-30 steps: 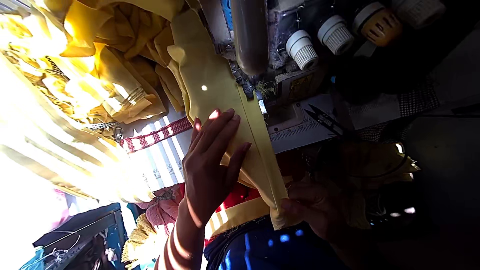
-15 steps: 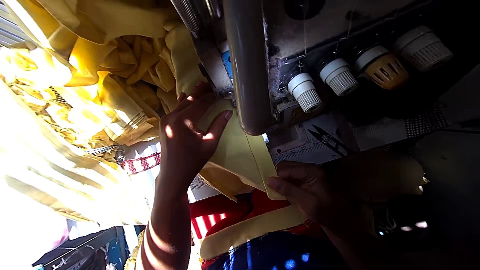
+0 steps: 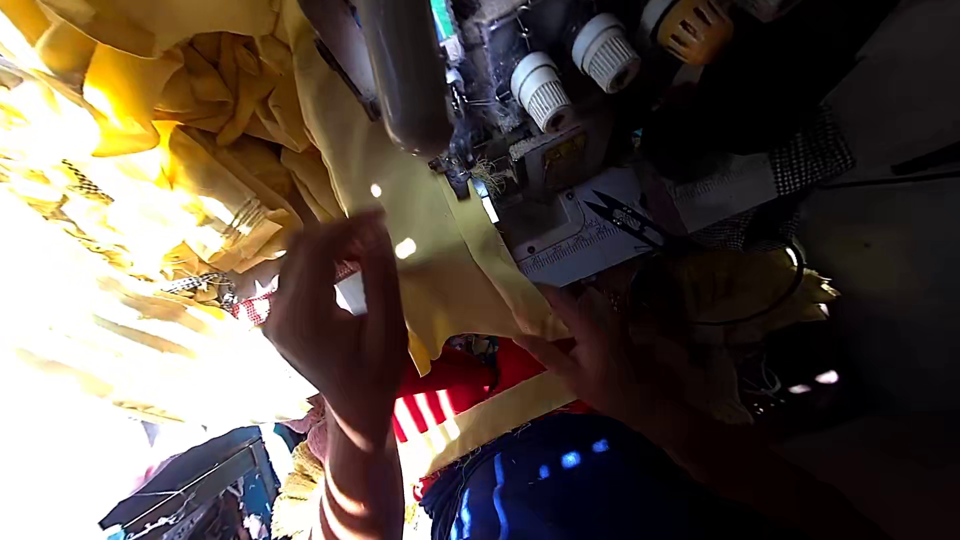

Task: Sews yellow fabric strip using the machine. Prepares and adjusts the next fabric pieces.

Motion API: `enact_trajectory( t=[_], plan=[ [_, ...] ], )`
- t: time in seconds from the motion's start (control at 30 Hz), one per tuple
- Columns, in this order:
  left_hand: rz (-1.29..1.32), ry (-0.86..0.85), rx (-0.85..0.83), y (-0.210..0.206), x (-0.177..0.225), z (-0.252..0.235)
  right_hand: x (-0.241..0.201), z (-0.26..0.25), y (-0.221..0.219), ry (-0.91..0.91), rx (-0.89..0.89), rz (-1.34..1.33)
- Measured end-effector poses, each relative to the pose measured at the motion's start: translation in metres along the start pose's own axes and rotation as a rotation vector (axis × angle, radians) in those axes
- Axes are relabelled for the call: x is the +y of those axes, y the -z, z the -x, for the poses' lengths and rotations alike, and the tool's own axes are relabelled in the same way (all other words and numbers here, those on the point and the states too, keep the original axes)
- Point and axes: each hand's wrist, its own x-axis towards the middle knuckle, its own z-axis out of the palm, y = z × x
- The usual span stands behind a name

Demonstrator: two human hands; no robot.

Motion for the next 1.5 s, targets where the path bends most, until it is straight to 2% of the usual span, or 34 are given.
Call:
enact_trajectory(
  t=[0.1,0.17,0.23,0.3,0.33,0.37,0.4,0.43,0.5,0.53,0.63,0.77,0.87,0.93,1.07,1.2,1.5],
  plan=[
    [0.327,0.229,-0.309,-0.030,0.017,0.084,0.015,0.063,-0.002,0.146,0.006,0.276],
    [0.505,0.307,-0.371,-0.050,0.028,0.120,0.013,0.092,-0.002,0.238,-0.093,0.382],
    [0.599,0.363,-0.323,-0.054,0.040,0.138,0.002,0.104,0.007,0.248,-0.413,0.403],
    [0.653,0.415,-0.282,-0.050,0.046,0.140,-0.007,0.091,0.025,0.124,-0.864,0.355],
    [0.710,0.468,-0.290,-0.045,0.047,0.137,-0.009,0.078,0.036,0.055,-0.971,0.304],
    [0.804,0.526,-0.312,-0.039,0.047,0.134,-0.012,0.062,0.049,0.029,-0.920,0.270],
    [0.915,0.578,-0.348,-0.032,0.046,0.131,-0.015,0.045,0.059,0.060,-0.734,0.270],
    [1.026,0.639,-0.382,-0.026,0.047,0.129,-0.020,0.024,0.062,0.093,-0.476,0.268],
    [1.190,0.755,-0.419,-0.021,0.055,0.128,-0.020,-0.022,0.043,0.186,0.028,0.156],
    [1.236,0.777,-0.422,-0.022,0.059,0.129,-0.019,-0.041,0.031,0.197,0.116,0.053],
    [1.248,0.770,-0.389,-0.031,0.070,0.138,-0.024,-0.048,0.000,0.010,0.065,-0.346],
    [0.996,0.658,-0.323,-0.037,0.069,0.161,-0.017,0.018,-0.007,0.003,-0.098,-0.386],
    [0.960,0.675,-0.363,-0.044,0.062,0.175,-0.012,0.053,0.001,-0.040,-0.151,-0.393],
    [0.992,0.708,-0.388,-0.049,0.059,0.180,-0.012,0.063,0.004,-0.117,-0.148,-0.426],
    [0.965,0.725,-0.381,-0.052,0.057,0.182,-0.010,0.069,0.004,-0.259,-0.035,-0.551],
    [1.003,0.687,-0.345,-0.051,0.058,0.181,-0.005,0.070,0.008,-0.258,-0.025,-0.597],
    [1.080,0.726,-0.337,-0.052,0.059,0.181,-0.004,0.073,0.021,-0.196,-0.166,-0.573]
  ],
)
